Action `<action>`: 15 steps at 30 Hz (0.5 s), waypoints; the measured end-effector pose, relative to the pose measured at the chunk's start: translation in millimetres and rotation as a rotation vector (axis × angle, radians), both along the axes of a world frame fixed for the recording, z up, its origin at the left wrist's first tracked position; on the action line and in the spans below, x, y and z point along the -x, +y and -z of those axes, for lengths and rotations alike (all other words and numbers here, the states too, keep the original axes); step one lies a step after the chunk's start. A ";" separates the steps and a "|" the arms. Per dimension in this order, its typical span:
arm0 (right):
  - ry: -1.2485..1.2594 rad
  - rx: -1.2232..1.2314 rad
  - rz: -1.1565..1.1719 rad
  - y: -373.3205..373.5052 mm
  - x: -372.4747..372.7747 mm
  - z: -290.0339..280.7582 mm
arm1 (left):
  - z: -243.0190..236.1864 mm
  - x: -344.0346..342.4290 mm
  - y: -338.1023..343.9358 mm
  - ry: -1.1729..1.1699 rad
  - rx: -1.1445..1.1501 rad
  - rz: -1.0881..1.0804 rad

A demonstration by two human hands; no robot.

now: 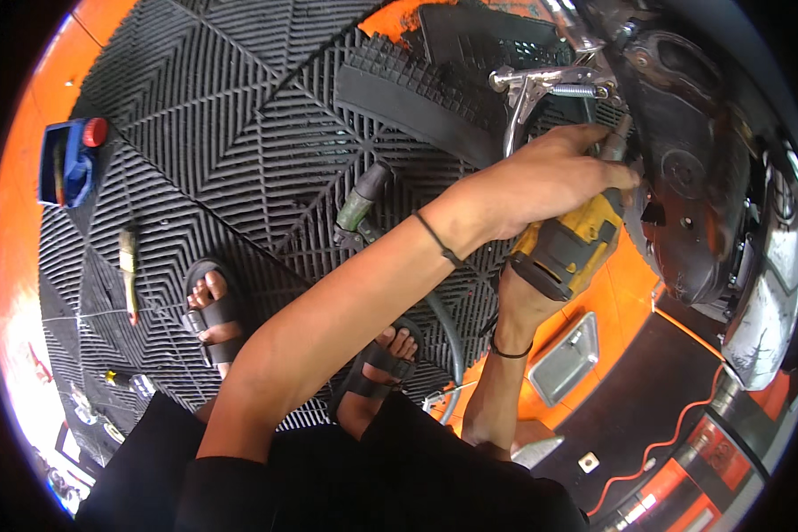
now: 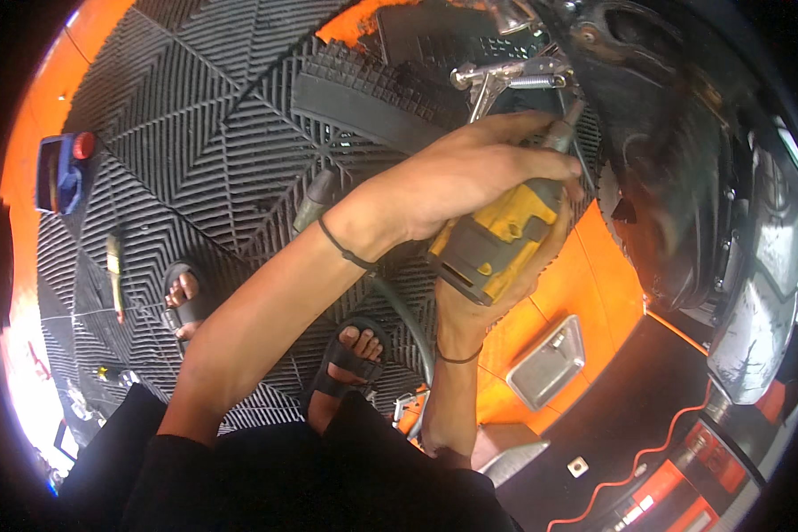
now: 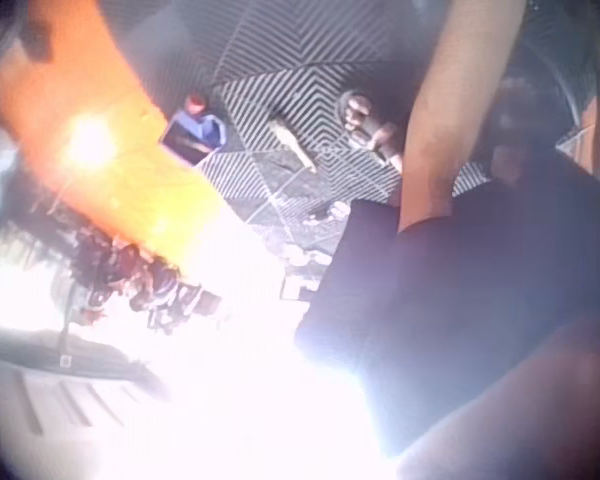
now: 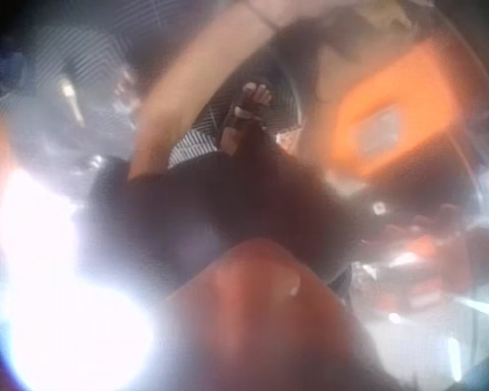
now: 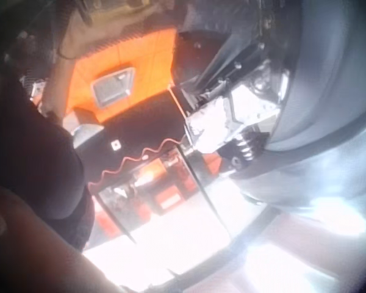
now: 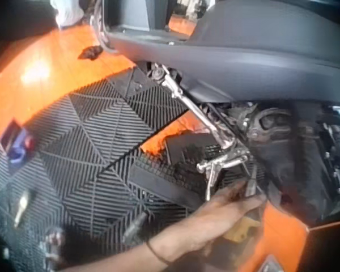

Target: The person uses a power drill and their hands to remove and then re-insert bolts on the engine cover of a motorcycle, placing the fasteners into a metal tray.

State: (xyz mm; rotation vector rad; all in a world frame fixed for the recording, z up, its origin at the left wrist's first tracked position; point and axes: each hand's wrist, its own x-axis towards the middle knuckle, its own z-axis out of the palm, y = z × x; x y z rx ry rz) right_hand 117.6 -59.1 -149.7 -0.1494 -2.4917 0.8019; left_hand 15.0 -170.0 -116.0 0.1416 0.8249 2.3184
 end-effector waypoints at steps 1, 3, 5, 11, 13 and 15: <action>-0.006 -0.102 0.029 2.3 1.2 -3.9 | -4.4 3.7 2.2 0.025 -0.009 0.003; -0.014 -0.296 0.091 2.8 3.1 -7.0 | -7.3 8.0 4.5 0.012 0.021 -0.021; -0.061 -0.328 0.149 14.0 -0.3 1.0 | -5.4 13.8 7.5 -0.018 0.020 -0.015; -0.064 -0.390 0.181 19.3 9.7 7.7 | 9.1 27.3 18.5 0.025 0.031 -0.003; -0.060 -0.383 0.182 21.3 14.8 9.8 | 10.3 30.8 21.6 0.029 0.006 -0.008; -0.065 -0.322 0.183 21.3 19.1 10.2 | 9.3 34.6 22.4 0.034 -0.060 -0.012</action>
